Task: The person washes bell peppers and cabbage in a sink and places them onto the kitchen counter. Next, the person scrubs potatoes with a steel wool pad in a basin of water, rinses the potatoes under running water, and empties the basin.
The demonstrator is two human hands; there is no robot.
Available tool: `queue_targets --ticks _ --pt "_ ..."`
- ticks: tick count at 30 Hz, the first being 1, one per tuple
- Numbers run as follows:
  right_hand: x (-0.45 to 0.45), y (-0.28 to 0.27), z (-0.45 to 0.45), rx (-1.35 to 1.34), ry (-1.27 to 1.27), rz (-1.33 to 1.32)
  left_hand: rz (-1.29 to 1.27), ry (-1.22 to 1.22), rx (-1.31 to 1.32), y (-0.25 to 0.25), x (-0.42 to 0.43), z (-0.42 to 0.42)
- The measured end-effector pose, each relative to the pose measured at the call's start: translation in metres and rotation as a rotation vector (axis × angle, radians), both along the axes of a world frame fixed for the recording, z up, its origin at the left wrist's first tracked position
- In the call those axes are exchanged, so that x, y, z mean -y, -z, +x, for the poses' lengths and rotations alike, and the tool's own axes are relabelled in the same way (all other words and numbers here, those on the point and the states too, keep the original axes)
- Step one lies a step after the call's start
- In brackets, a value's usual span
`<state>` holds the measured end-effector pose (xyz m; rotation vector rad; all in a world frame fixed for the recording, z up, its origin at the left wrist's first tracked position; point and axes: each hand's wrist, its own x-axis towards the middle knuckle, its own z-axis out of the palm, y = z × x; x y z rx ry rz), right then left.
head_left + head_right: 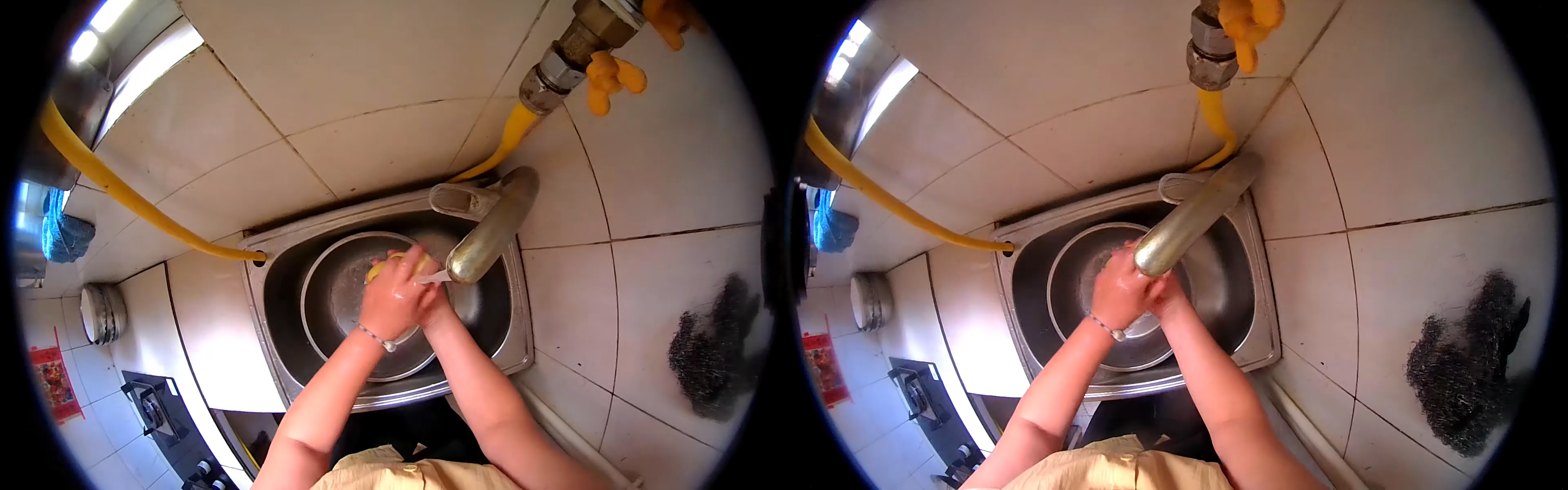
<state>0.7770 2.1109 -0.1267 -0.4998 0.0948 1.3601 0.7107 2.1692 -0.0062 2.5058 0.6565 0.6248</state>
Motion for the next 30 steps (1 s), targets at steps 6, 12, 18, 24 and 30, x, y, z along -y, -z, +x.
queue_targets --ticks 6,12,18,24,30 --pt "-0.038 -0.004 0.009 -0.477 -0.080 -0.132 -0.801 -0.485 0.452 0.039 -0.041 -0.024" --pt "-0.042 -0.019 0.018 -0.381 -0.191 -0.221 -1.620 -0.512 0.623 0.018 -0.046 -0.045" --pt "0.030 -0.037 0.036 -0.222 -0.021 -0.335 -1.677 -0.166 0.376 0.022 -0.019 0.001" --pt "0.057 -0.051 0.066 -0.126 0.012 -0.338 -0.125 0.077 -0.149 -0.027 -0.050 0.035" --pt "0.075 -0.054 0.070 -0.194 0.090 -0.275 -0.023 0.129 -0.503 0.007 -0.075 0.047"
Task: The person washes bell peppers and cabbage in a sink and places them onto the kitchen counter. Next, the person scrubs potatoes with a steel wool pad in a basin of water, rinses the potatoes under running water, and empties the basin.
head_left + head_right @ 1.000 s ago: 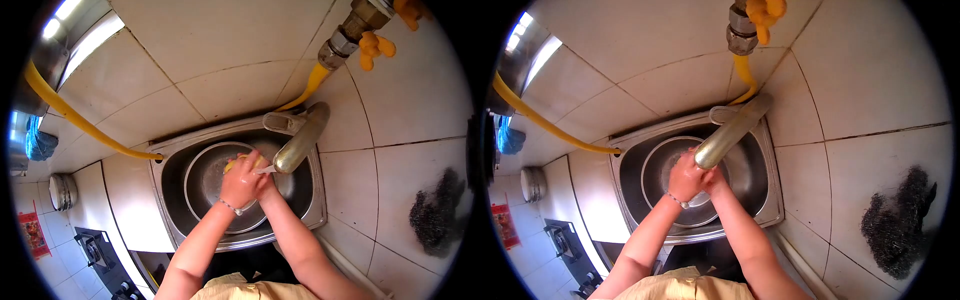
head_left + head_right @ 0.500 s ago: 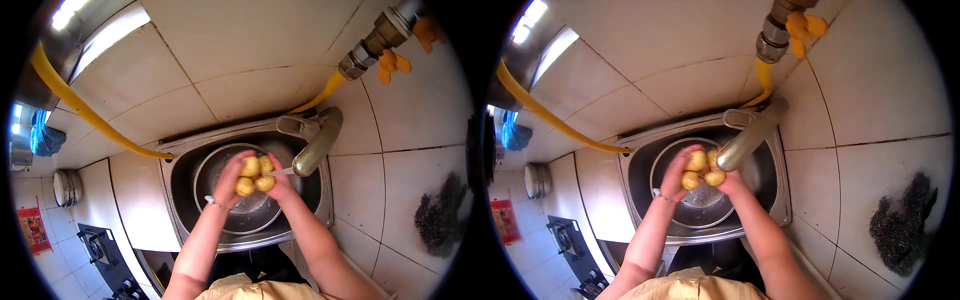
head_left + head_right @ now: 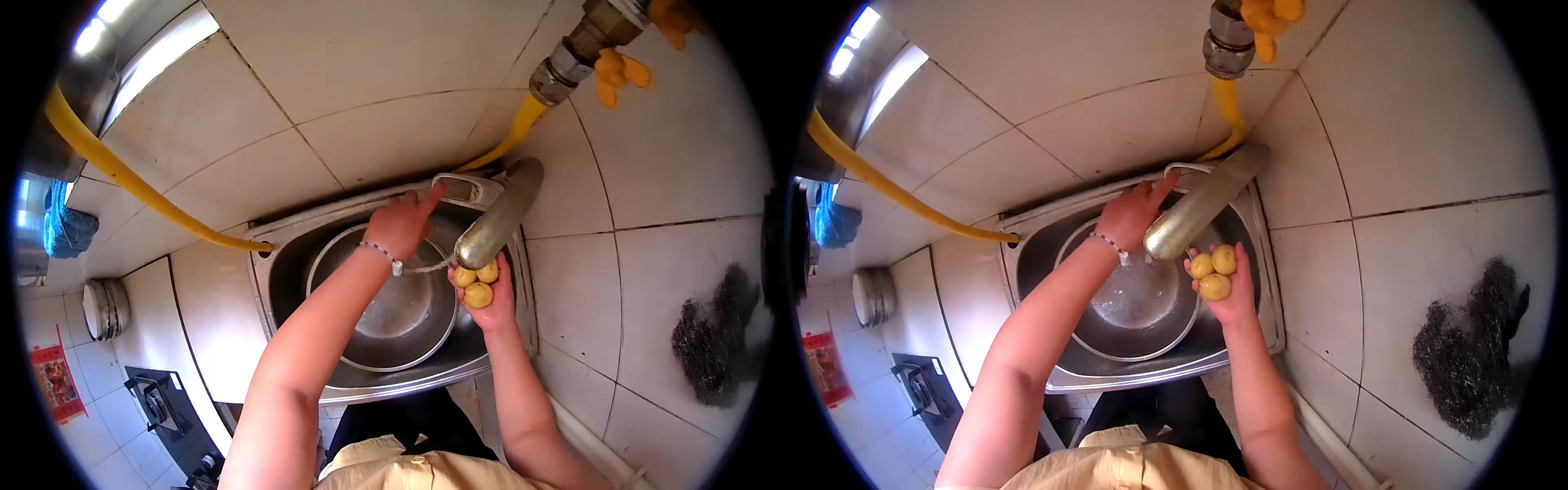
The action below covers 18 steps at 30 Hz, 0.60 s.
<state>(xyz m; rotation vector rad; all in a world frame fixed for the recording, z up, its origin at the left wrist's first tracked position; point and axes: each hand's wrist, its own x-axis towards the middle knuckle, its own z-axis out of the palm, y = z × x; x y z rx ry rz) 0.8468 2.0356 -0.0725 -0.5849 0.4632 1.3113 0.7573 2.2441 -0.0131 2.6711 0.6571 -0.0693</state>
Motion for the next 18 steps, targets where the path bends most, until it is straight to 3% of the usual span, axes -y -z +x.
queue_targets --ticks 1,3,5,7,9,10,11,12,13,16,18 --pt "0.005 -0.001 -0.001 0.004 -0.001 -0.003 0.001 0.002 0.003 -0.007 0.000 -0.001" --pt "0.019 -0.006 -0.005 0.040 -0.002 -0.080 -0.266 0.000 -0.084 -0.025 -0.002 -0.010" --pt "0.037 -0.003 -0.008 0.188 -0.118 -0.215 -0.238 -0.220 0.151 -0.015 0.003 -0.051" --pt "0.048 -0.011 -0.014 0.190 -0.151 -0.298 -0.242 -0.574 0.226 0.010 0.007 -0.112" --pt "0.054 -0.019 -0.022 0.341 -0.310 -0.436 -0.364 -0.796 0.137 0.038 0.014 -0.184" --pt "0.055 -0.017 -0.026 0.340 -0.356 -0.425 -0.557 -0.961 0.018 0.025 0.026 -0.199" --pt "0.056 -0.015 -0.031 0.337 -0.355 -0.423 -0.640 -1.060 0.095 0.069 0.041 -0.238" --pt "0.055 -0.014 -0.036 0.321 -0.423 -0.391 -1.093 -1.076 0.079 0.058 0.046 -0.243" --pt "0.053 -0.012 -0.040 0.307 -0.488 -0.358 -1.296 -1.122 0.123 0.048 0.055 -0.243" --pt "0.046 -0.009 -0.048 0.412 -0.552 -0.431 -1.405 -1.187 0.161 0.016 0.060 -0.243" --pt "0.042 -0.004 -0.048 0.470 -0.591 -0.474 -1.382 -1.066 0.239 -0.033 0.064 -0.228"
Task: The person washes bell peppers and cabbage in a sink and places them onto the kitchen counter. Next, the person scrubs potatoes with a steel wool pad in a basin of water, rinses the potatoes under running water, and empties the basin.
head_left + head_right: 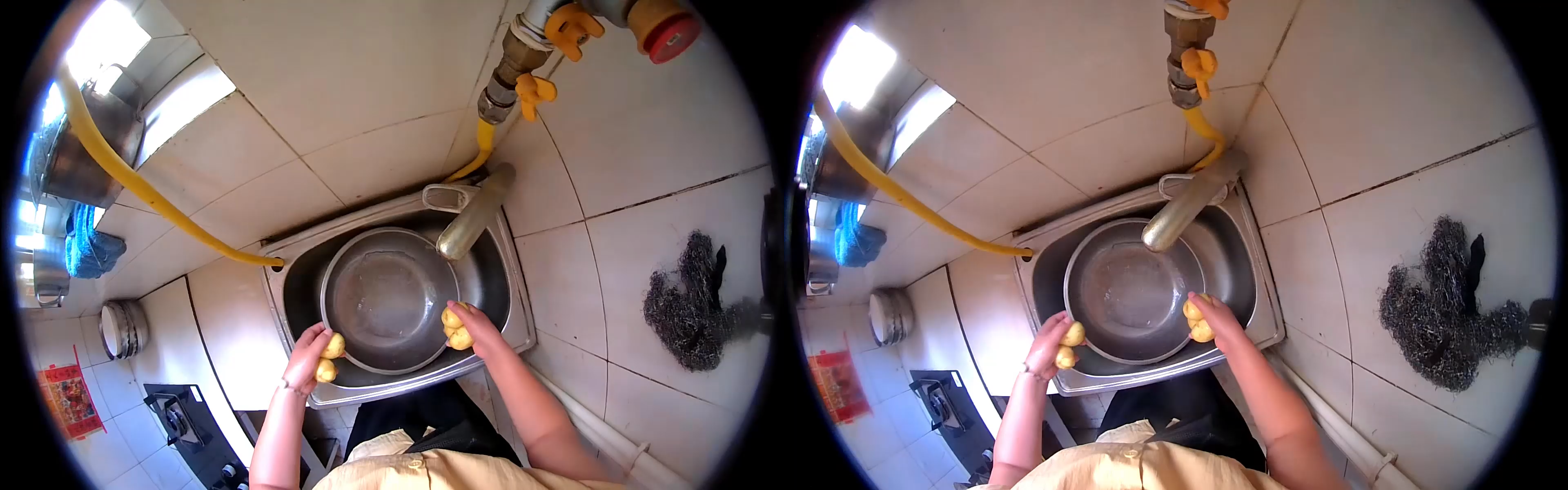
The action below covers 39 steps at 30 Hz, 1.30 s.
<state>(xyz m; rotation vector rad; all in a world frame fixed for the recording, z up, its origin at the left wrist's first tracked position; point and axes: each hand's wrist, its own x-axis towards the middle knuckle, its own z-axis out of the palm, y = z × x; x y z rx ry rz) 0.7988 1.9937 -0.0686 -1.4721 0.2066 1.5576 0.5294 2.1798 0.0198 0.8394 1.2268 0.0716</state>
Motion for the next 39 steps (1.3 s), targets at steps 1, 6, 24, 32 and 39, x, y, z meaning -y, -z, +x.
queue_targets --ticks 1,6,24,32,39 --pt "-0.001 0.006 0.000 -0.087 0.033 -0.006 -0.005 0.000 0.002 -0.025 0.002 0.009" --pt "-0.012 0.045 -0.024 -0.499 0.109 -0.024 0.127 0.088 0.139 -0.083 0.004 0.038" --pt "-0.116 0.060 -0.211 -0.823 -0.232 0.395 0.868 1.080 0.009 -0.170 0.062 0.073" --pt "-0.107 0.061 -0.216 -0.789 -0.356 0.326 1.098 1.052 -0.142 -0.131 0.057 0.063" --pt "-0.107 0.066 -0.206 -0.774 -0.462 0.302 0.942 1.022 -0.296 -0.115 0.068 0.035"
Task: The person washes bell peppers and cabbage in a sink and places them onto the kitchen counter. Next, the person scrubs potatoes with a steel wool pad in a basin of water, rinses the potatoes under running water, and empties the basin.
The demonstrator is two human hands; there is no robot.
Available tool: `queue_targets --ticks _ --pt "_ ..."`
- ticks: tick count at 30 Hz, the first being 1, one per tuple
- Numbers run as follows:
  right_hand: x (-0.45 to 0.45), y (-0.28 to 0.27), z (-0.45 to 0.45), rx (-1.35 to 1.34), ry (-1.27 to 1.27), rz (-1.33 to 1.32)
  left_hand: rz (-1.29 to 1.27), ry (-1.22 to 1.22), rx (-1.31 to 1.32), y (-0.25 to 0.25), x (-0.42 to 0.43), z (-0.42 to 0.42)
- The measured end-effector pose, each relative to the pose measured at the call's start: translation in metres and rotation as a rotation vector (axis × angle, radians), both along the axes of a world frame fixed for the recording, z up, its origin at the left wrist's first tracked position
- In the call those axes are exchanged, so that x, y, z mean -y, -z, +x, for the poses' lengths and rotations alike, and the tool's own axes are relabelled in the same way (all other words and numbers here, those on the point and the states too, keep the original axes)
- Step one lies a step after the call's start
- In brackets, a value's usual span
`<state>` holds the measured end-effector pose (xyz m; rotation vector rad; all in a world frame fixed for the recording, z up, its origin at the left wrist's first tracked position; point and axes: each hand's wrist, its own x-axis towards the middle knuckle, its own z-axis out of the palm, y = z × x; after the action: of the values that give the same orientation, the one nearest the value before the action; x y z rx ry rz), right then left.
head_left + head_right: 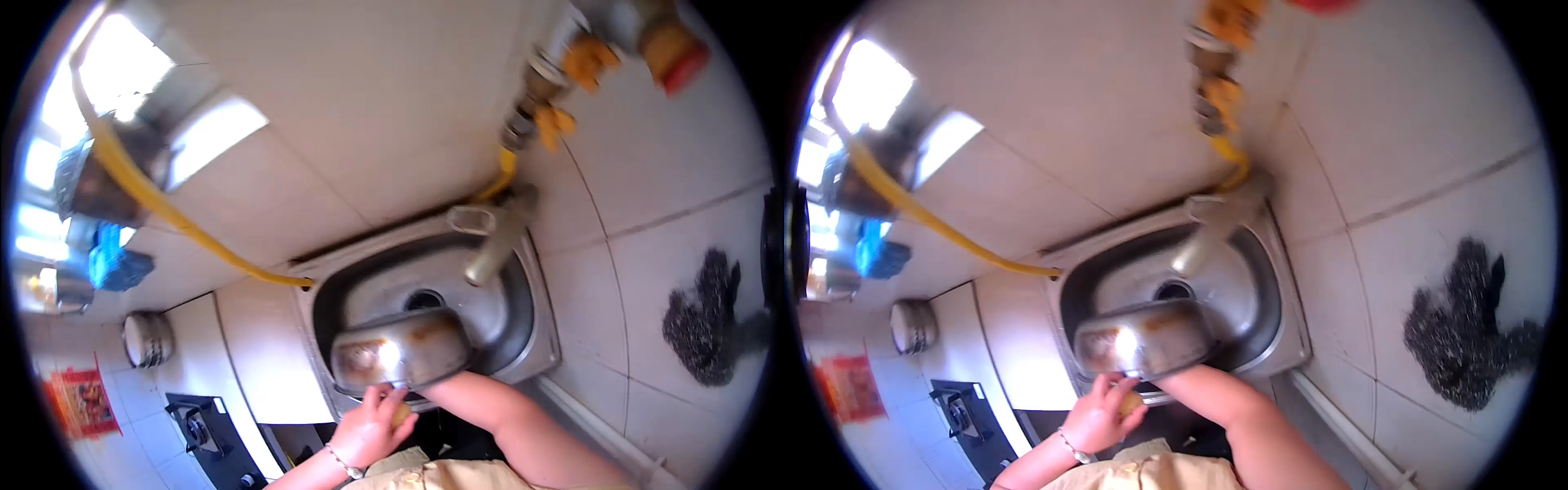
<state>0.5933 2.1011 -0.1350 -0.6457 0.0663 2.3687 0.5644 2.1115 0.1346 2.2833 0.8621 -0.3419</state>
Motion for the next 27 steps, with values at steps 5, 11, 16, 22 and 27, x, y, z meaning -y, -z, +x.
queue_targets --ticks 5,11,16,22,27 --pt "-0.004 0.004 0.018 0.031 -0.130 0.018 -0.133 -0.163 0.291 0.016 -0.015 -0.019" --pt "-0.001 -0.033 0.065 0.158 -0.130 -0.221 -0.131 -0.479 0.389 0.055 -0.066 -0.042" --pt "0.037 -0.086 0.125 -0.069 0.205 -0.423 -0.205 -0.729 0.507 0.064 -0.085 -0.068" --pt "0.055 -0.163 0.151 0.005 0.319 -0.245 -1.232 -1.026 0.965 0.002 -0.044 -0.100" --pt "0.028 -0.156 0.148 0.232 0.144 -0.162 -0.055 -0.741 0.478 0.022 0.022 -0.126"
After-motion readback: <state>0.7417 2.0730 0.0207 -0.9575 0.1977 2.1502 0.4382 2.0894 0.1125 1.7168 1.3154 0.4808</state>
